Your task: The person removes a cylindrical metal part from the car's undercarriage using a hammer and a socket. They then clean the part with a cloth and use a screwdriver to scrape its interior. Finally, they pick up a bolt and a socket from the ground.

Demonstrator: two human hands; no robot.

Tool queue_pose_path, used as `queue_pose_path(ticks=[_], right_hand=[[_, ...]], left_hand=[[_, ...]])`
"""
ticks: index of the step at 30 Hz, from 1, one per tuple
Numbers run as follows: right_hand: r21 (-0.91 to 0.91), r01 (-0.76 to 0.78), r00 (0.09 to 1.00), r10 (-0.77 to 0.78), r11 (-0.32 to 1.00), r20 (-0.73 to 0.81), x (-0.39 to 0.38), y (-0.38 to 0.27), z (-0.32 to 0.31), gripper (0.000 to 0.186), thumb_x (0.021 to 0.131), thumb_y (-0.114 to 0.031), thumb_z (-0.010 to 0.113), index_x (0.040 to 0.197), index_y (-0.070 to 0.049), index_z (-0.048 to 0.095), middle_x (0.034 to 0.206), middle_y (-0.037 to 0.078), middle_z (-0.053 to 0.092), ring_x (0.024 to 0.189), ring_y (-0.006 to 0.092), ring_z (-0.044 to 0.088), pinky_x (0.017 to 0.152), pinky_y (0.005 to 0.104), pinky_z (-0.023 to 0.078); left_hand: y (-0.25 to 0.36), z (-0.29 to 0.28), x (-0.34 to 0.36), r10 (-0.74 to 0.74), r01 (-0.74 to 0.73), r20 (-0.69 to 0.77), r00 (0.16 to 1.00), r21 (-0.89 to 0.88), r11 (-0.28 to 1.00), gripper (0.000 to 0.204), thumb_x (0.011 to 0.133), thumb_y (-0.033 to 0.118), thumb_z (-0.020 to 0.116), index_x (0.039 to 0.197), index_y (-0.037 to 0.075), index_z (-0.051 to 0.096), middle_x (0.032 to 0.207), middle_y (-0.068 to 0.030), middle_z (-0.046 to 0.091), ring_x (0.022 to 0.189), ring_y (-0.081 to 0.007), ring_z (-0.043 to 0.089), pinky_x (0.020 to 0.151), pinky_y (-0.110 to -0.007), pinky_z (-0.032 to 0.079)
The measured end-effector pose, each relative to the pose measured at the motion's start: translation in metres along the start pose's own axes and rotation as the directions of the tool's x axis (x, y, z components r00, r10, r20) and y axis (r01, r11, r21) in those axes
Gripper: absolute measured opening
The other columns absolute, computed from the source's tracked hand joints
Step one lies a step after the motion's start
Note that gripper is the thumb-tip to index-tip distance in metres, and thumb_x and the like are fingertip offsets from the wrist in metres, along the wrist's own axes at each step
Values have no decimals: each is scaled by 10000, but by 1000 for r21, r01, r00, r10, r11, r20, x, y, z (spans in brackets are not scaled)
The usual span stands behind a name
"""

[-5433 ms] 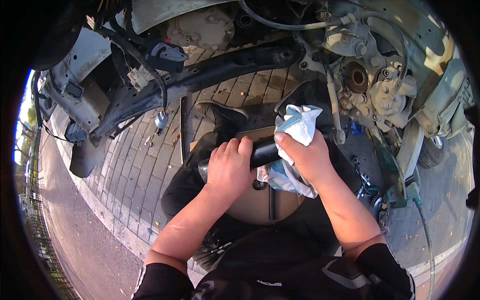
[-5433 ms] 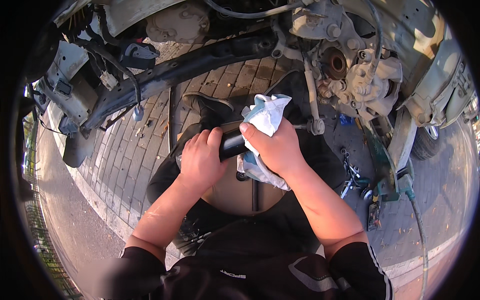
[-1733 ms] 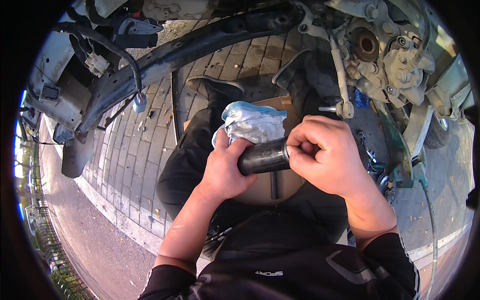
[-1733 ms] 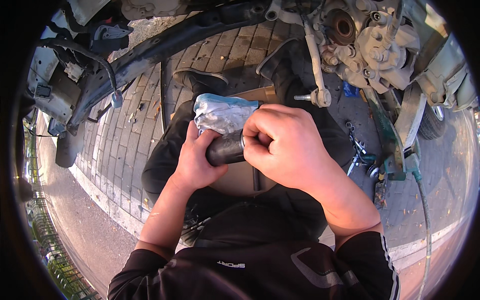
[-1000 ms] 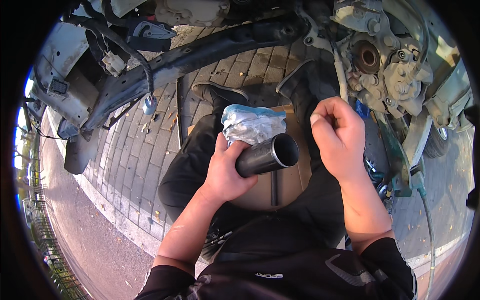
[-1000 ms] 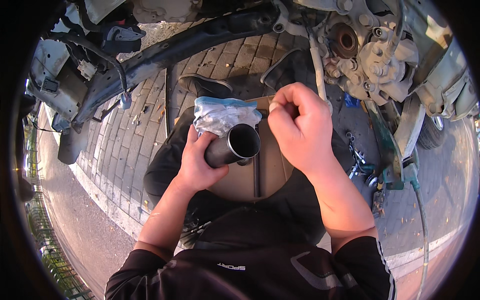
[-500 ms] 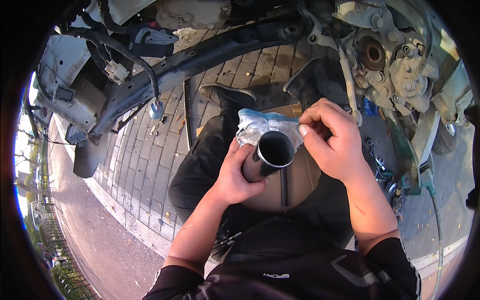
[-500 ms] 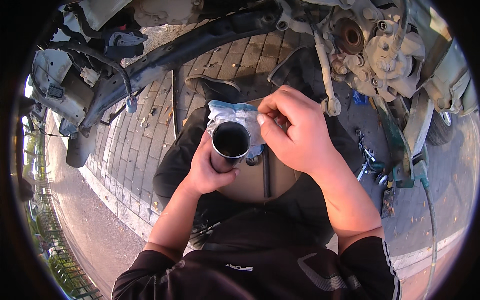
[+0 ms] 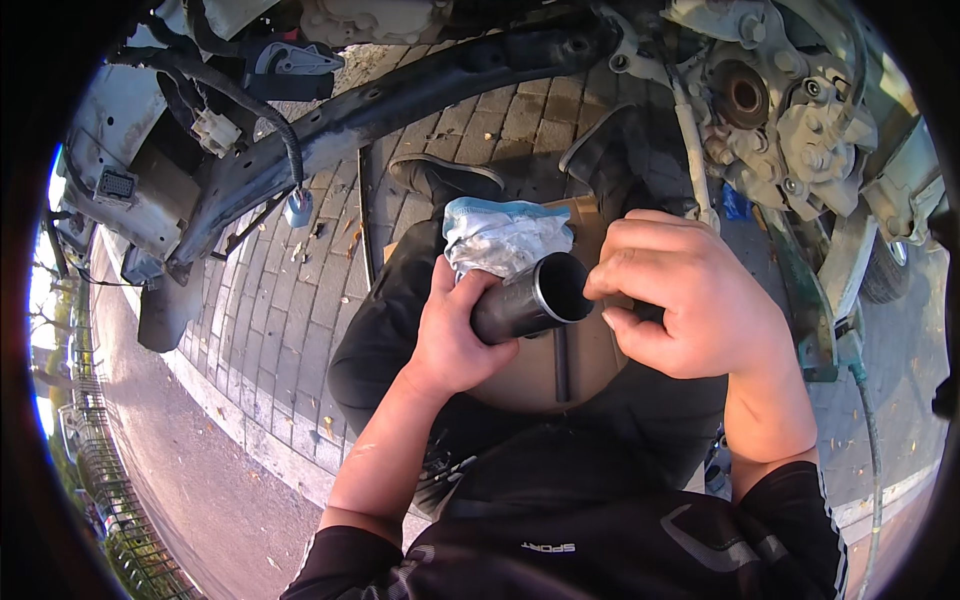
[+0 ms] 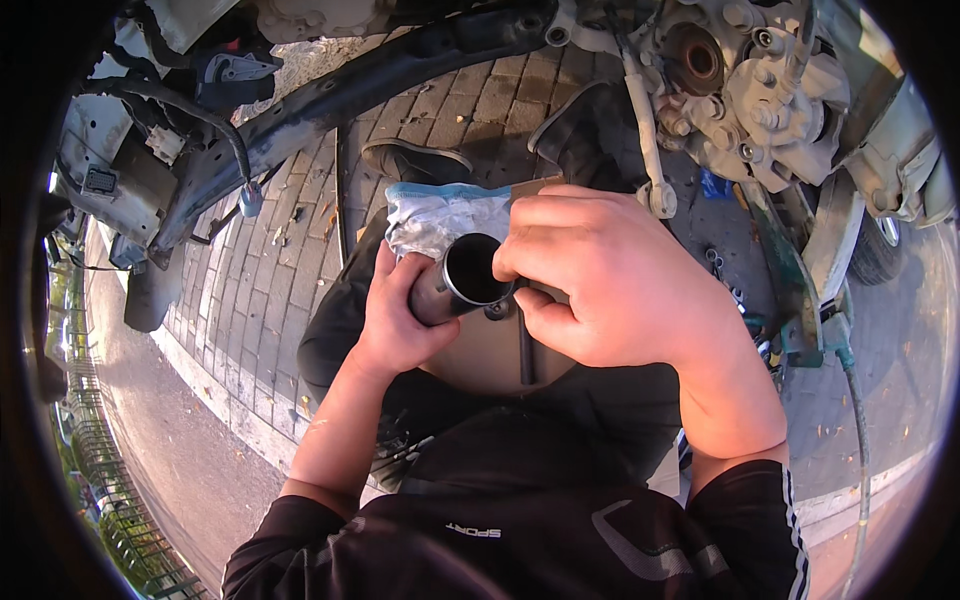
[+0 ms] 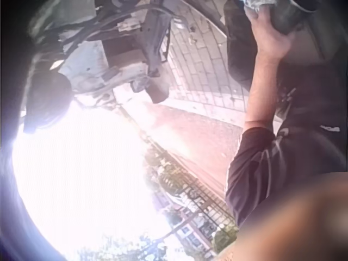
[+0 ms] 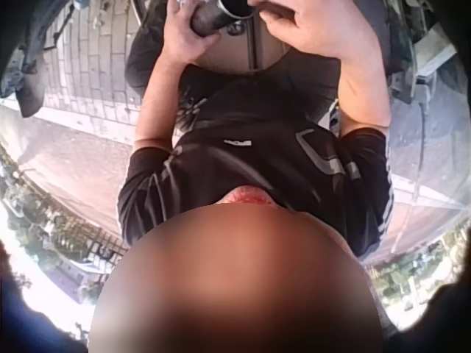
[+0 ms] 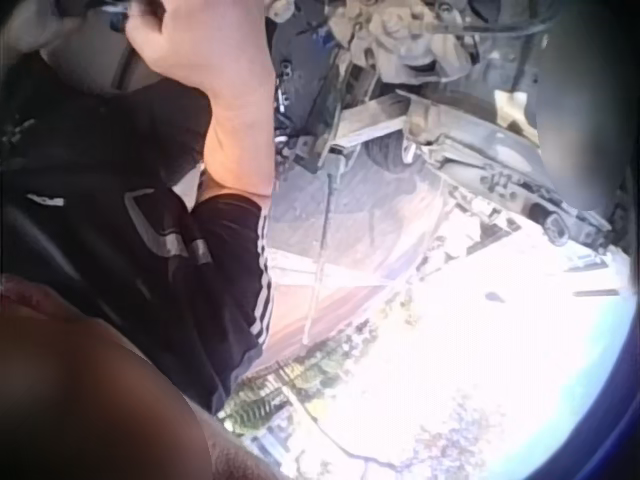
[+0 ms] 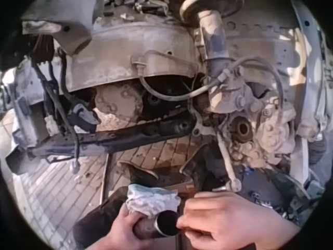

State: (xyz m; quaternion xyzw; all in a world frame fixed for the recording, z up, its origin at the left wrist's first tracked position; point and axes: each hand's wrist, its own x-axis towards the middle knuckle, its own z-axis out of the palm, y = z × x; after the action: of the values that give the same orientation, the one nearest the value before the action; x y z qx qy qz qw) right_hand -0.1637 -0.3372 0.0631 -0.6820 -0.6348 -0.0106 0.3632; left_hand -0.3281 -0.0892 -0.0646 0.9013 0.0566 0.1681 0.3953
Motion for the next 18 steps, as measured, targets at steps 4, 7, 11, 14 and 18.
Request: queue_pose_path(ticks=[4,7,11,14,18], right_hand=[[-69,-2,1000,3,998,17,-6,0,5,231,715,17,826,918,-45,733,862,94,656,772,335,648,641,448,511],[-91,-7,999,10,996,36,-7,-2,8,212,712,15,821,869,-55,697,828,83,622,743,334,621,626,457,489],[-112,-13,999,17,994,29,-6,-3,10,205,718,16,816,838,-58,668,800,80,600,732,333,611,618,456,479],[-111,-12,999,15,994,32,-6,-2,12,204,720,24,813,838,-56,667,793,82,605,731,333,611,618,454,480],[-93,-1,1000,-1,996,-23,-9,3,15,207,720,38,807,850,-44,668,806,90,634,737,337,623,630,450,491]], left_hand=[[2,1,1,-4,4,24,1000,27,1000,610,622,114,901,1199,70,711,1364,-202,591,1266,-442,618,1088,-485,555],[2,3,2,-12,12,26,1000,14,1000,600,626,118,897,1195,67,711,1332,-202,601,1257,-444,616,1086,-487,554],[1,2,2,52,-55,40,998,91,994,644,662,108,911,1272,94,705,1299,-197,566,1189,-430,643,1018,-482,602],[1,2,1,6,-10,49,999,86,996,626,654,114,903,1248,83,706,1297,-201,583,1208,-436,630,1035,-484,585],[2,2,1,-1,-3,44,999,71,997,633,654,118,903,1255,82,707,1313,-207,582,1233,-444,628,1053,-487,583]])
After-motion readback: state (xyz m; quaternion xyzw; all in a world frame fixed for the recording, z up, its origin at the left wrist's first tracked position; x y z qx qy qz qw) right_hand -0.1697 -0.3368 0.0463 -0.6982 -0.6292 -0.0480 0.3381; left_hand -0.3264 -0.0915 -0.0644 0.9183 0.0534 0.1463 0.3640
